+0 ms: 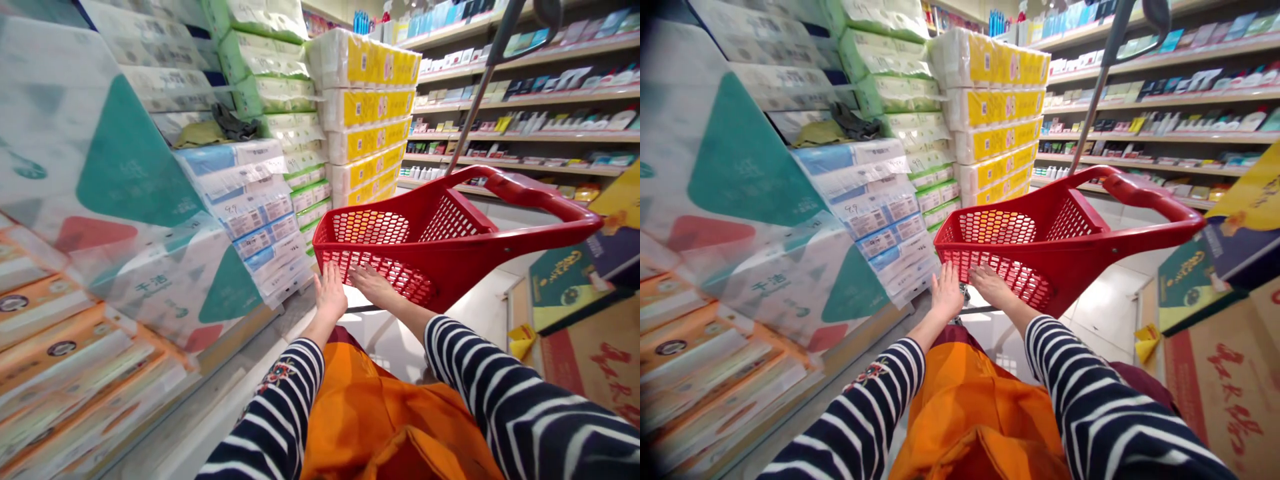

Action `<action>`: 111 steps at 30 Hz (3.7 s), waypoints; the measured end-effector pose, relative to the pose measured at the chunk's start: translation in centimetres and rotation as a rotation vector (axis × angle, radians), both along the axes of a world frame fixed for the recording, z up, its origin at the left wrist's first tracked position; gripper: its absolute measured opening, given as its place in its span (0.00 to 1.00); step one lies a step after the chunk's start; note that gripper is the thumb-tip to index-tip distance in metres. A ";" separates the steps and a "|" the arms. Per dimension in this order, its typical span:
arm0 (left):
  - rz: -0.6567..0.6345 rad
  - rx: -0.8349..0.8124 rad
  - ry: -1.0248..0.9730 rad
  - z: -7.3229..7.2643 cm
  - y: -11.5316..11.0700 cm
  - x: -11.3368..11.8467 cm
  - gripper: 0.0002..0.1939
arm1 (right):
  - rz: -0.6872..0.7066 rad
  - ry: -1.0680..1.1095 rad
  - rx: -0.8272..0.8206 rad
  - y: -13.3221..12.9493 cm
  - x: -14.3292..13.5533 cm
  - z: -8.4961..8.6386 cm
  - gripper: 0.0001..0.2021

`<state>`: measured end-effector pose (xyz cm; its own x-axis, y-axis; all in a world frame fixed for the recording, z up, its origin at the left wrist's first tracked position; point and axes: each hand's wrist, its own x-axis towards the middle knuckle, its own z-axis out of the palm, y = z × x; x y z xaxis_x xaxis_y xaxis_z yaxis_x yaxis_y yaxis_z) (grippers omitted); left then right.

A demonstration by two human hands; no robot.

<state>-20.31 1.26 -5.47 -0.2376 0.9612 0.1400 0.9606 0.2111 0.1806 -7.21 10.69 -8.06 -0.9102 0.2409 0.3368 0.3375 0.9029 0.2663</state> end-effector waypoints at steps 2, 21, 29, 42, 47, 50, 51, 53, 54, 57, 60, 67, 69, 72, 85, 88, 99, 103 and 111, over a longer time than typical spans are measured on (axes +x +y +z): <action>-0.004 0.009 -0.001 0.2 0.2 0.5 0.40 | -0.015 0.073 0.012 0.0 0.3 1.5 0.21; -0.137 0.026 0.086 1.8 0.7 5.8 0.38 | -0.147 0.161 -0.020 0.1 6.4 0.3 0.21; -0.206 0.061 0.155 2.7 1.3 9.2 0.37 | -0.228 0.402 0.080 1.1 9.3 4.3 0.22; -0.277 0.011 0.186 0.9 0.4 11.9 0.37 | -0.255 0.253 0.068 -0.7 14.5 -0.6 0.20; -0.332 0.097 0.186 2.9 1.1 14.1 0.36 | -0.393 0.562 0.222 -0.7 16.9 5.3 0.20; -0.387 0.155 0.186 4.2 1.4 15.6 0.35 | -0.452 0.683 0.303 -0.4 18.7 7.7 0.20; -0.403 0.171 0.185 4.6 1.4 16.0 0.36 | -0.471 0.707 0.317 -0.4 19.3 8.0 0.20; -0.430 0.188 0.182 5.1 1.5 16.8 0.36 | -0.497 0.725 0.320 -0.4 20.1 7.7 0.20; -0.440 0.186 0.180 5.2 1.5 17.1 0.37 | -0.500 0.714 0.309 -0.5 20.4 7.2 0.20; -0.467 0.165 0.180 5.0 1.2 17.8 0.37 | -0.463 0.596 0.247 -1.2 20.8 4.2 0.20; -0.497 0.134 0.195 4.2 0.8 17.9 0.35 | -0.385 0.420 0.199 -2.5 21.0 0.5 0.20; -0.450 0.122 0.199 3.0 1.4 16.9 0.33 | -0.391 0.471 0.214 -2.7 20.4 1.4 0.20; -0.410 0.149 0.196 3.4 1.8 16.5 0.34 | -0.439 0.582 0.251 -1.7 19.6 4.0 0.19; -0.376 0.170 0.184 4.2 2.3 16.1 0.36 | -0.476 0.658 0.298 -0.3 18.4 7.0 0.19; -0.348 0.131 0.206 3.5 2.0 14.8 0.34 | -0.367 0.352 0.059 -0.2 15.3 2.2 0.22; -0.299 0.117 0.206 3.1 2.0 13.7 0.34 | -0.327 0.391 0.098 -0.5 14.5 2.8 0.22; -0.184 0.095 0.165 3.7 2.0 10.5 0.34 | -0.237 0.398 0.104 1.9 9.7 5.9 0.24; -0.184 0.068 0.150 2.7 1.9 9.6 0.35 | -0.187 0.283 0.089 1.6 9.2 2.5 0.23; -0.172 0.049 0.041 0.8 1.5 8.3 0.38 | -0.107 0.169 0.026 1.1 9.5 -0.4 0.20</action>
<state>-12.04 2.75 -4.65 -0.0635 0.9790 0.1936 0.9886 0.0351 0.1467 2.31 11.75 -8.42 -0.8101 0.3228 0.4895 0.4730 0.8530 0.2204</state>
